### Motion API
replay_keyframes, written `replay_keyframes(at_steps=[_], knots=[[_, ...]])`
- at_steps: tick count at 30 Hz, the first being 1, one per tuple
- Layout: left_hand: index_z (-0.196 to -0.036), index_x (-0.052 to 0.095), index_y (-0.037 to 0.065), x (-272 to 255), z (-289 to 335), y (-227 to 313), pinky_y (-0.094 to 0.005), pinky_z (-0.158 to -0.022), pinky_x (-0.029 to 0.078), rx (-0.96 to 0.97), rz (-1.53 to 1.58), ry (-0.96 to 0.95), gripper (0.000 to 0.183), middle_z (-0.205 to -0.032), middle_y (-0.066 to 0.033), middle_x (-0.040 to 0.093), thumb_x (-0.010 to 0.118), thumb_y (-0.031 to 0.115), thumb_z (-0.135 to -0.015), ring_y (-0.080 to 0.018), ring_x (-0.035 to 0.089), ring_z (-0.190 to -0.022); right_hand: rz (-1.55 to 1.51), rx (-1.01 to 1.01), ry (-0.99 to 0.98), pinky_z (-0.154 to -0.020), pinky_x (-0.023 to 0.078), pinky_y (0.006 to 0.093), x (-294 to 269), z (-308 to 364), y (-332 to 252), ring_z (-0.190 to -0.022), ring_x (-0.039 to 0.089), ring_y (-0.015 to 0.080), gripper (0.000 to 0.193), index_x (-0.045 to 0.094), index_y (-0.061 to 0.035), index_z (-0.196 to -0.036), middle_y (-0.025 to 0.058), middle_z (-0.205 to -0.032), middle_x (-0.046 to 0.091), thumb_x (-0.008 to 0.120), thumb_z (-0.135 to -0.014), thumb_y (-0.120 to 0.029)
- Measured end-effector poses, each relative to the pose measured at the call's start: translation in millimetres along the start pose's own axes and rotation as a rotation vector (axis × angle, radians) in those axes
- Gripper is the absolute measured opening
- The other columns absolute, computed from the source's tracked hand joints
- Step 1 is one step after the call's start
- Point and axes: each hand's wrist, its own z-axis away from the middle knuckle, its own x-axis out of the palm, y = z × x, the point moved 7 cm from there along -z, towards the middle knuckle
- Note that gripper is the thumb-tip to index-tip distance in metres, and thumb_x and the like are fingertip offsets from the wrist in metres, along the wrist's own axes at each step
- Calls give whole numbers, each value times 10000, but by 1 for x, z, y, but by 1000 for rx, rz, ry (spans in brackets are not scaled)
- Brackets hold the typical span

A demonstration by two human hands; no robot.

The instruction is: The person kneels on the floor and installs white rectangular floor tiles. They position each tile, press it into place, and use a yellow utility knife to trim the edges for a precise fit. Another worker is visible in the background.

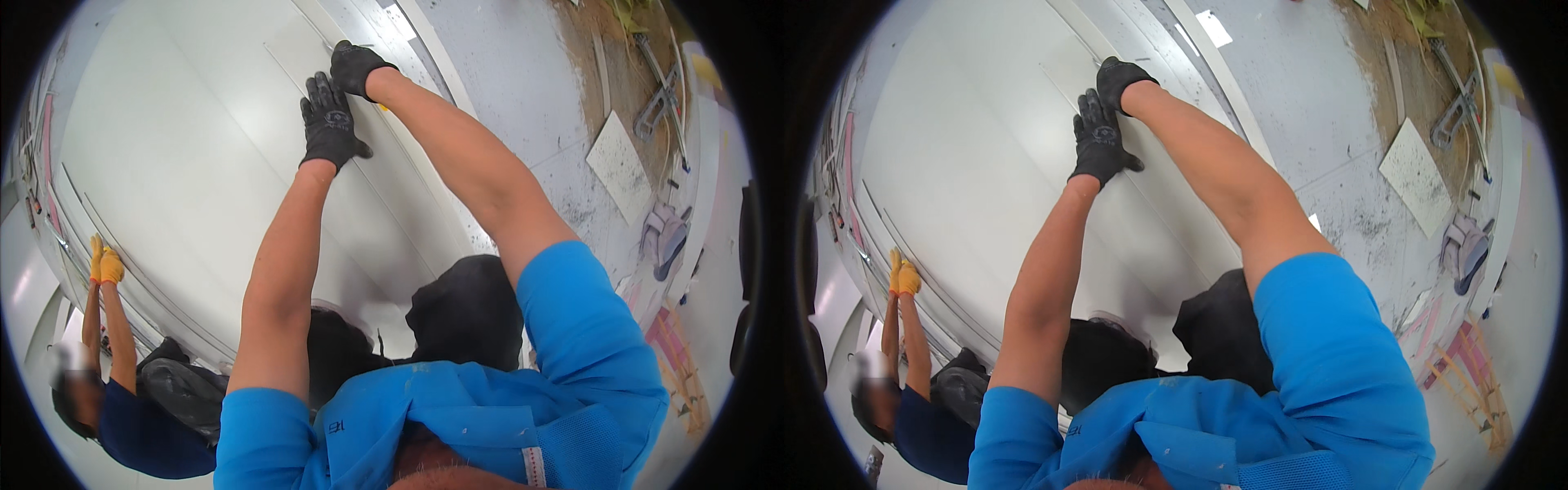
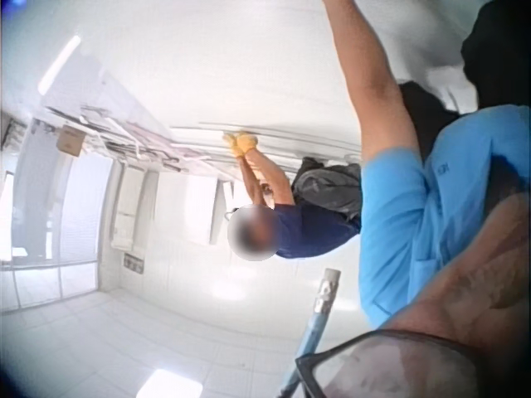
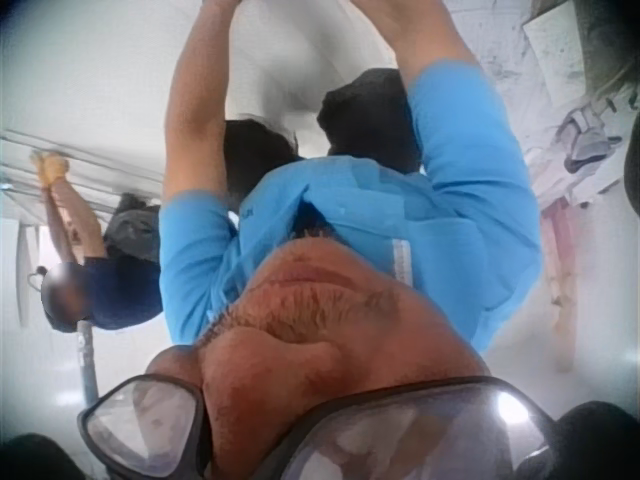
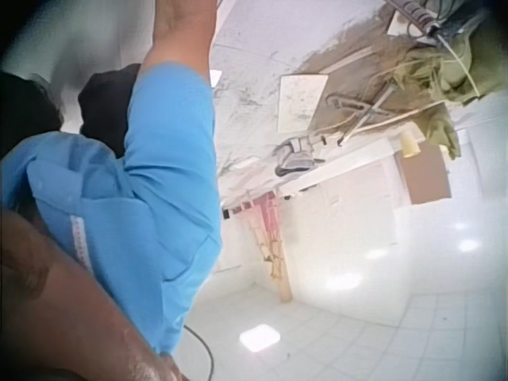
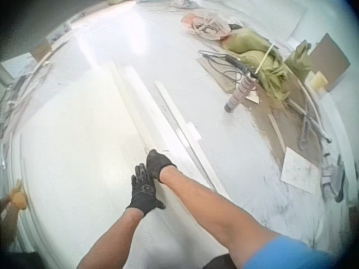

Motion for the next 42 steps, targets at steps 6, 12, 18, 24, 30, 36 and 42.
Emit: replay_keyframes(at_steps=[6,12,18,24,30,36,42], knots=[[-1558,71,-49,0,-3,-1,-549,-1201,123,8,-48,66,1502,-1625,-298,32,924,560,-483,-441,2,-1520,-167,33,37,-896,529,480,18,75,25,-1053,662,424,295,517,87,-1110,338,-1098,652,399,-956,-136],[-1560,44,-48,0,-1,-4,-537,-1206,105,12,-84,83,1531,-1625,-301,9,909,607,-480,-439,-22,-1520,-199,61,12,-791,538,499,56,159,54,-930,677,435,244,509,60,-1073,307,-979,674,394,-950,-116],[-1554,8,-61,9,-10,-14,-537,-1210,83,43,-154,105,1551,-1622,-304,-13,877,673,-500,-438,-69,-1516,-218,94,-33,-759,525,519,88,244,82,-875,664,450,222,490,46,-1039,293,-945,657,367,-973,-127],[-1546,34,-79,9,-15,-19,-555,-1203,103,163,-123,189,1536,-1602,-343,20,851,716,-517,-464,-36,-1508,-200,181,-123,-741,531,519,133,324,118,-871,669,453,200,484,43,-1071,321,-975,642,461,-937,-103],[-1541,63,-82,12,-23,-31,-536,-1213,108,212,-176,216,1526,-1595,-351,32,856,719,-513,-459,-18,-1507,-207,269,-272,-788,526,509,155,419,141,-946,659,441,296,482,56,-1160,303,-994,641,491,-920,-118],[-1513,83,-136,20,-41,-55,-529,-1221,85,281,-286,261,1502,-1585,-369,59,837,726,-542,-471,-19,-1501,-168,262,-171,-717,533,501,211,498,179,-864,665,429,249,501,49,-1131,281,-949,644,447,-936,-95],[-1515,49,-137,17,-43,-54,-506,-1226,76,210,-282,161,1476,-1582,-374,53,842,689,-584,-460,-37,-1505,-193,310,-204,-689,536,508,219,507,179,-819,666,435,238,481,35,-1123,275,-922,637,433,-953,-123]])
